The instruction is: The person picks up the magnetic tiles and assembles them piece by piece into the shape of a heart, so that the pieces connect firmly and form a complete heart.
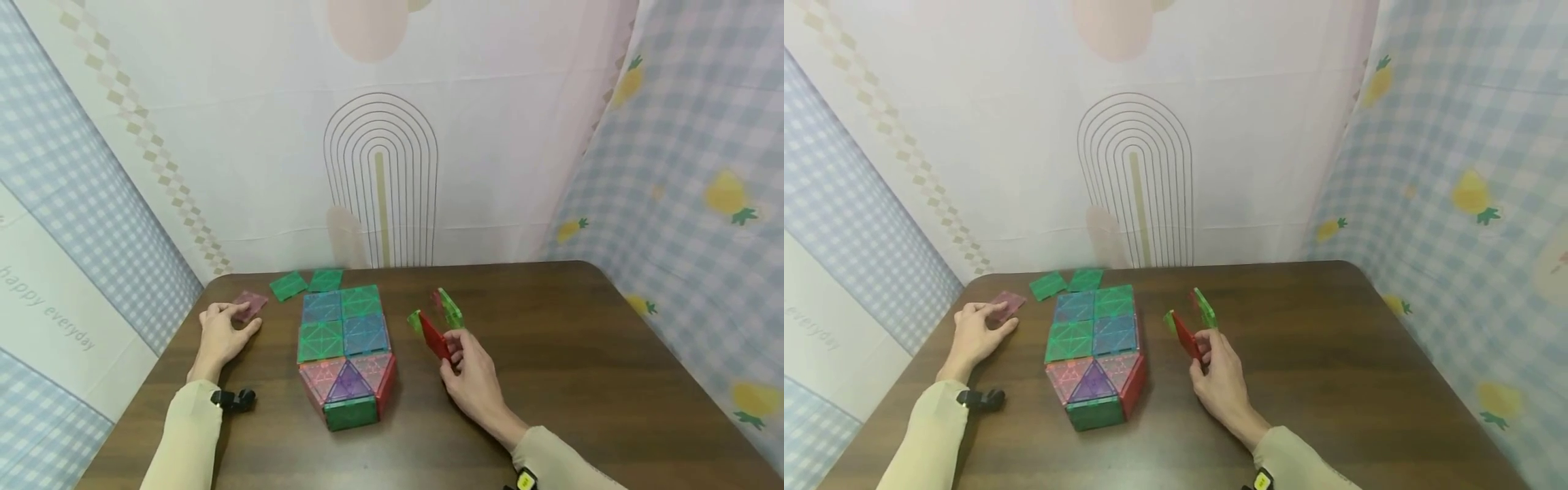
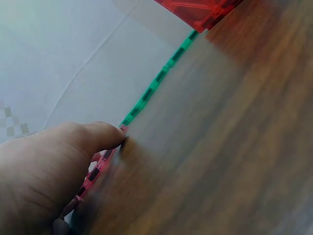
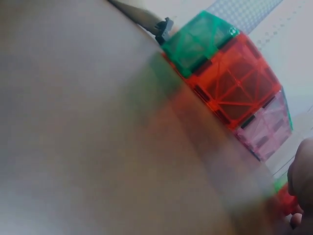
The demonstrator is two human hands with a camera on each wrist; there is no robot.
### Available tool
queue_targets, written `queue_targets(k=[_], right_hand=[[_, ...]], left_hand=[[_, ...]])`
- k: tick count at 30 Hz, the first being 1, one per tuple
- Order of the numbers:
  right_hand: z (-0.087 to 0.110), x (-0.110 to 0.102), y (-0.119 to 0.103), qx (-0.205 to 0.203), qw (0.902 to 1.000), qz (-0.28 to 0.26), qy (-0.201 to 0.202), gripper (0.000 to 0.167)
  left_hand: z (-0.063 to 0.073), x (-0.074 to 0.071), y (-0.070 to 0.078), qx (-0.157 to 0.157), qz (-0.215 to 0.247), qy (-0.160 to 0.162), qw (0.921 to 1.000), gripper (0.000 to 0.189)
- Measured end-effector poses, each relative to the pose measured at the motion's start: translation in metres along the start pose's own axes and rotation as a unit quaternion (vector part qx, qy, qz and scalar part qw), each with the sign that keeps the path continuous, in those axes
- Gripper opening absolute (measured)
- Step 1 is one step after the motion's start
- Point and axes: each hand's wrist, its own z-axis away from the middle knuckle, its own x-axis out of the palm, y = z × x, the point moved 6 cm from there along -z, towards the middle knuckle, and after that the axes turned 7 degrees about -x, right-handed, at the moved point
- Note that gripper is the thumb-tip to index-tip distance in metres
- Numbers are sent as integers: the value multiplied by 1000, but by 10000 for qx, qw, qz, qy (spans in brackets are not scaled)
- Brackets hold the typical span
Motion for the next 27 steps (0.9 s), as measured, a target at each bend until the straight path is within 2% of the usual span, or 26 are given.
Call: queue_targets(k=[3,9,11,14,17,20,23,27], right_hand=[[12,-13,2,-49,10000,-28,-27,42],[32,-47,16,-139,9991,-270,-294,43],[35,-60,24,-189,9980,-346,-491,42],[39,-77,36,-357,9942,-508,-883,39],[42,-89,47,-559,9852,-945,-1317,35],[44,-96,52,-717,9708,-1479,-1749,31],[45,-98,52,-920,9574,-1772,-2086,27],[46,-98,50,-1180,9477,-1889,-2286,27]], left_hand=[[-1,-3,-2,28,23,63,10000,50],[-2,-7,-3,-73,-176,-349,9992,43],[-2,-11,-3,-107,-291,-413,9987,48],[-2,-15,-3,-221,-409,-468,9978,66],[0,-19,-4,-342,-347,-461,9977,85],[1,-25,-2,-378,-185,-276,9987,90],[1,-33,2,-382,76,47,9992,88],[-3,-45,17,-444,629,399,9962,84]])
